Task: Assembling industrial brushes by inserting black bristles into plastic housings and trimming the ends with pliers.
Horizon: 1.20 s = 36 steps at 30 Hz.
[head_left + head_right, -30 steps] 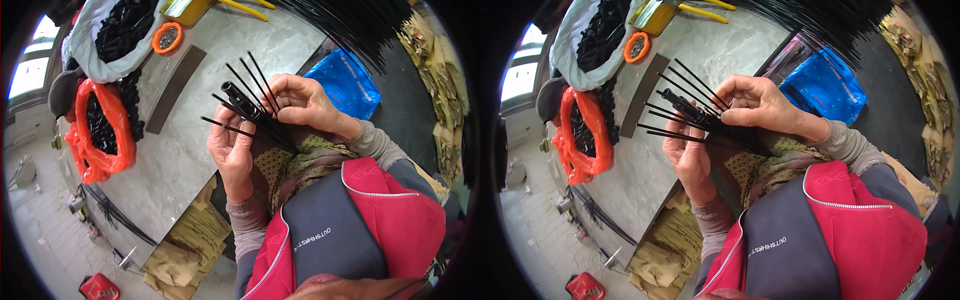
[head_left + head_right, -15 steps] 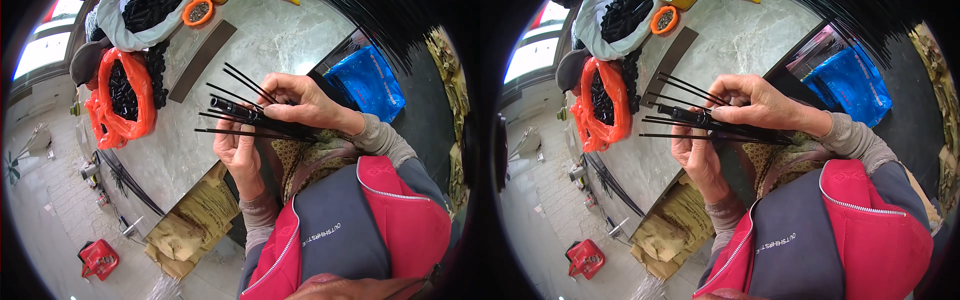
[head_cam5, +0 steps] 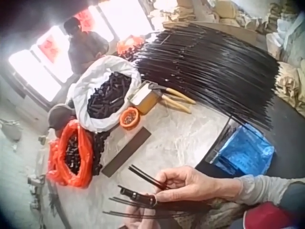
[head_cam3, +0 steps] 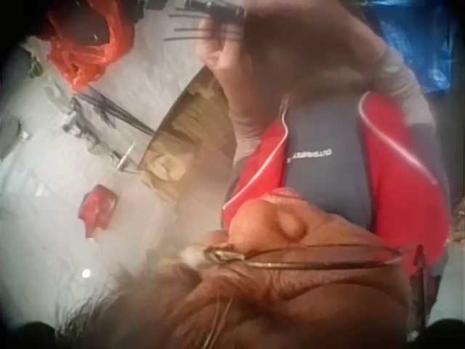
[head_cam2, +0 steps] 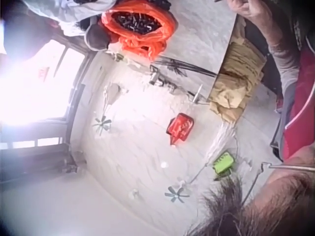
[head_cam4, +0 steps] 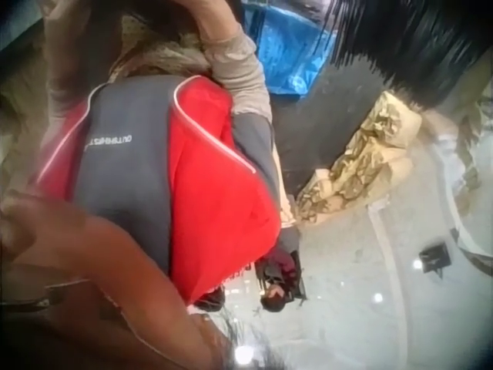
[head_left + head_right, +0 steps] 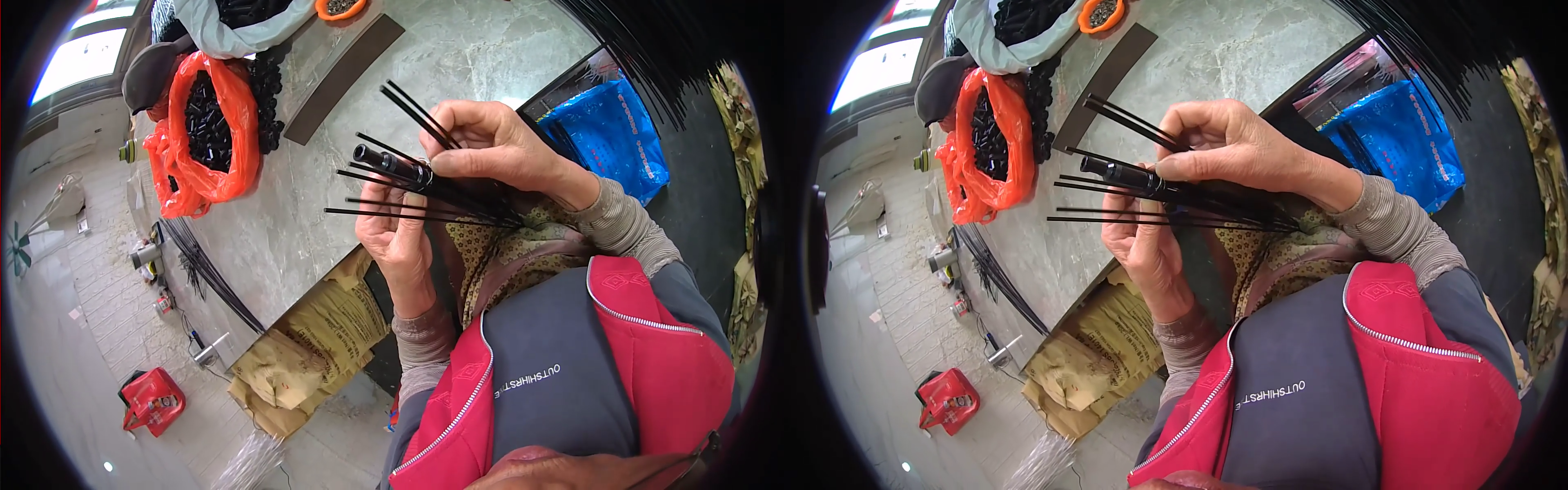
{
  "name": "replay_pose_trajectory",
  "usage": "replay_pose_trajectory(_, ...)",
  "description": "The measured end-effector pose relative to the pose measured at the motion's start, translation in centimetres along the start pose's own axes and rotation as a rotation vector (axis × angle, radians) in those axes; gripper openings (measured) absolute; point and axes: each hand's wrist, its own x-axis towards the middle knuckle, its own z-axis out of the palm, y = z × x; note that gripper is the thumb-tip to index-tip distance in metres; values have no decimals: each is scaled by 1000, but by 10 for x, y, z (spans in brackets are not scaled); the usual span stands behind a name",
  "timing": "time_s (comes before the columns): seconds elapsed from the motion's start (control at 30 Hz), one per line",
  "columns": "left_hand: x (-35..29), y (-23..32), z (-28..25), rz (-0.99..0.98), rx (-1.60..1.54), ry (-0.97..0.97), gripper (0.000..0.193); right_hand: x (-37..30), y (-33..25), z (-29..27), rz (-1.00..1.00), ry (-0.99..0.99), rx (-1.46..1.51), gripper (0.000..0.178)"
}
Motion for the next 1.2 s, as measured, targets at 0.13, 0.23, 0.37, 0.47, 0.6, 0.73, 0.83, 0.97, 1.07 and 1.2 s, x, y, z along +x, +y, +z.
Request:
replay_pose_trajectory(0.13,0,2,-3,-19,0,-26,41,3,-4,3,18,-19,36,22)
replay_pose_trajectory(0.23,2,-1,-6,-12,2,-47,41,3,-3,0,41,-28,16,25)
replay_pose_trajectory(0.37,4,-2,-4,16,-1,-56,41,3,-4,1,50,-18,29,23)
replay_pose_trajectory(0.47,5,-2,-3,33,-2,-75,41,3,-4,3,29,-24,64,22)
replay_pose_trajectory(0.6,6,-2,-10,21,75,-52,41,0,-4,10,-12,17,-6,21)
replay_pose_trajectory(0.73,6,5,-2,5,121,-30,39,-1,-5,11,-32,37,-91,22)
replay_pose_trajectory(0.83,6,8,3,27,112,-38,38,-2,-4,10,-13,43,-116,24)
replay_pose_trajectory(0.97,2,4,-3,50,77,28,39,-4,-2,13,-28,38,-80,26)
replay_pose_trajectory(1.07,-1,2,-5,71,58,39,37,-7,6,14,-50,42,-46,30)
replay_pose_trajectory(1.2,-2,4,-3,83,78,33,36,-6,16,12,-45,82,6,40)
